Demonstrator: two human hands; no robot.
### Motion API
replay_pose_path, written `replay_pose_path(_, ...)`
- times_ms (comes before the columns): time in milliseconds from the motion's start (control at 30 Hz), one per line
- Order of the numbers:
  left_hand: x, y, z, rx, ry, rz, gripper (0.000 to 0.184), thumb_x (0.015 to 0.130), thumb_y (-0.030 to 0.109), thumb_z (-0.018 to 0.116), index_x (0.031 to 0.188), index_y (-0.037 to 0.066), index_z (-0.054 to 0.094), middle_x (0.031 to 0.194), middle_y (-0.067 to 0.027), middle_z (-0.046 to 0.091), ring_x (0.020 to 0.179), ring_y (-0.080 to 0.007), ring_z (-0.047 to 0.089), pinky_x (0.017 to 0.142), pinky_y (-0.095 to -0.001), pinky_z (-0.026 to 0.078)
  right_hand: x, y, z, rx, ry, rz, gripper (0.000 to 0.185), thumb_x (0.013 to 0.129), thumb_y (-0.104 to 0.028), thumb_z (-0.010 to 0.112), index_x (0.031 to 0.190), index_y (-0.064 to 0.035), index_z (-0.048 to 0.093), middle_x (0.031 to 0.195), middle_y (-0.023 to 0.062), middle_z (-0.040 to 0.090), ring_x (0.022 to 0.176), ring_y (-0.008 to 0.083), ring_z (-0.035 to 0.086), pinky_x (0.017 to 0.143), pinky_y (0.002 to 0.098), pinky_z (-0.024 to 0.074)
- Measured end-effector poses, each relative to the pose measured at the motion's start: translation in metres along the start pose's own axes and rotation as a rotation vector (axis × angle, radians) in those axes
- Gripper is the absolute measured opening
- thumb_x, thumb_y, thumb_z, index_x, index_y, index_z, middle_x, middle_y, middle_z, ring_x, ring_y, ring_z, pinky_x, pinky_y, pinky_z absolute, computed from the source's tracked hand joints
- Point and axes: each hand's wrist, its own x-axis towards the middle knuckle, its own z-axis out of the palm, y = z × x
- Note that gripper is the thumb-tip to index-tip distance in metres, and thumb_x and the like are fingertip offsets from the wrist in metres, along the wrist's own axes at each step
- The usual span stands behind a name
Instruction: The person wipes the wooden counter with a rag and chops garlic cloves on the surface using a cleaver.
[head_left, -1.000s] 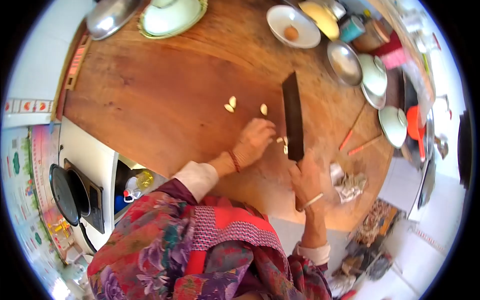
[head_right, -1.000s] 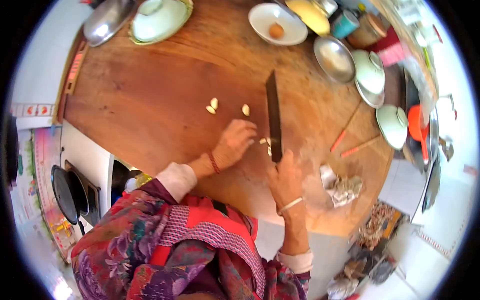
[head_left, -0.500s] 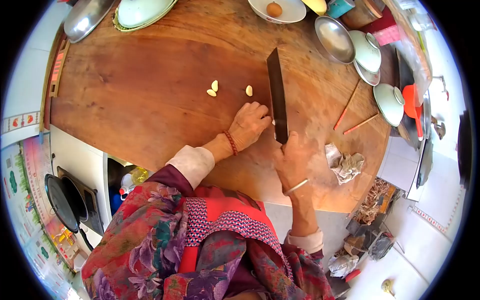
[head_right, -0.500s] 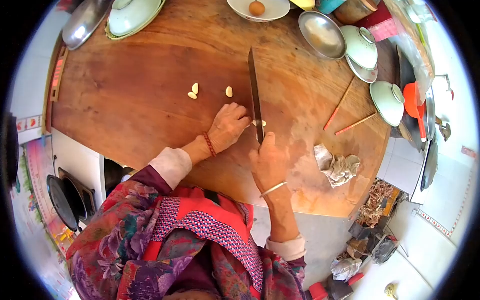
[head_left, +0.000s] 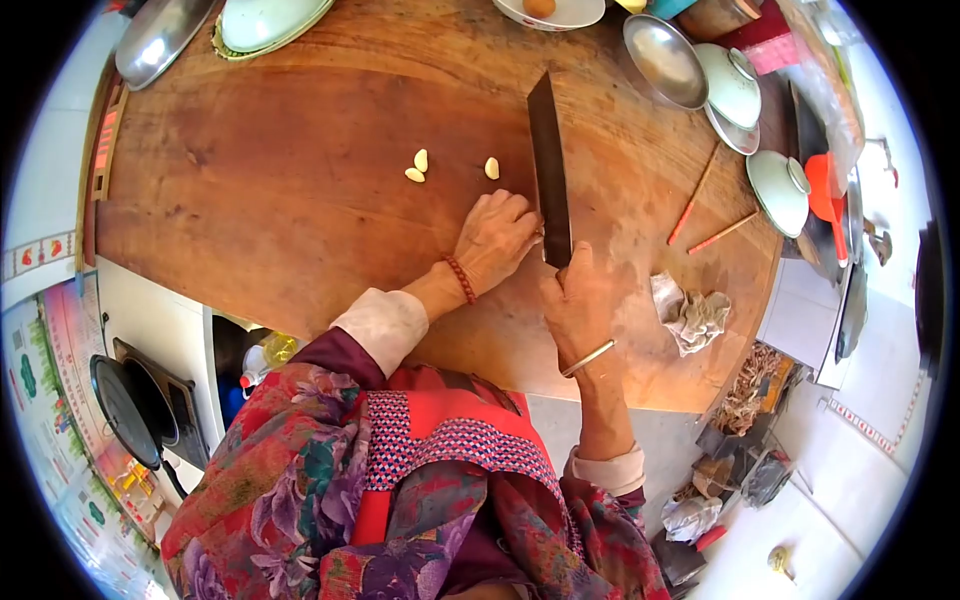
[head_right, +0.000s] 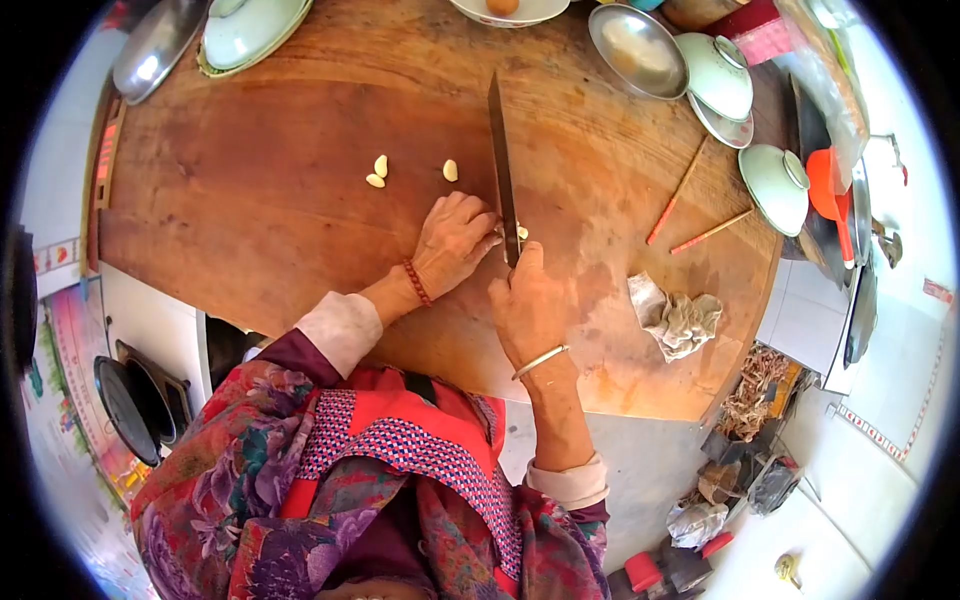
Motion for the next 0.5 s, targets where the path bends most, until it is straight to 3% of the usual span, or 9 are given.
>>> replay_pose_path(167, -0.001, -0.002, 0.002, 0.042, -0.021, 0.036, 0.003, 0.074, 0.007, 0.063, 0.077, 0.007, 0.062, 0.079, -0.0059, 0.051, 0.079, -0.0231, 0.05, 0.069, -0.0347, 0.04, 0.003, -0.006, -0.007, 0.183, -0.039, 0.131, 0.022, 0.078, -0.007, 0.056, 0.095, 0.0009, 0.045, 0.064, 0.0216, 0.057, 0.063, 0.0441, 0.058, 0.06, 0.0518, 0.0441)
replay_pose_path(500, -0.004, -0.002, -0.002, 0.001, -0.027, -0.006, 0.009, 0.074, 0.003, 0.067, 0.08, 0.005, 0.062, 0.082, -0.0075, 0.053, 0.079, -0.0261, 0.051, 0.07, -0.0364, 0.041, -0.006, -0.007, -0.018, 0.176, -0.097, 0.136, 0.024, 0.077, -0.005, 0.056, 0.098, 0.0026, 0.046, 0.064, 0.0227, 0.056, 0.066, 0.0439, 0.057, 0.06, 0.0508, 0.0449)
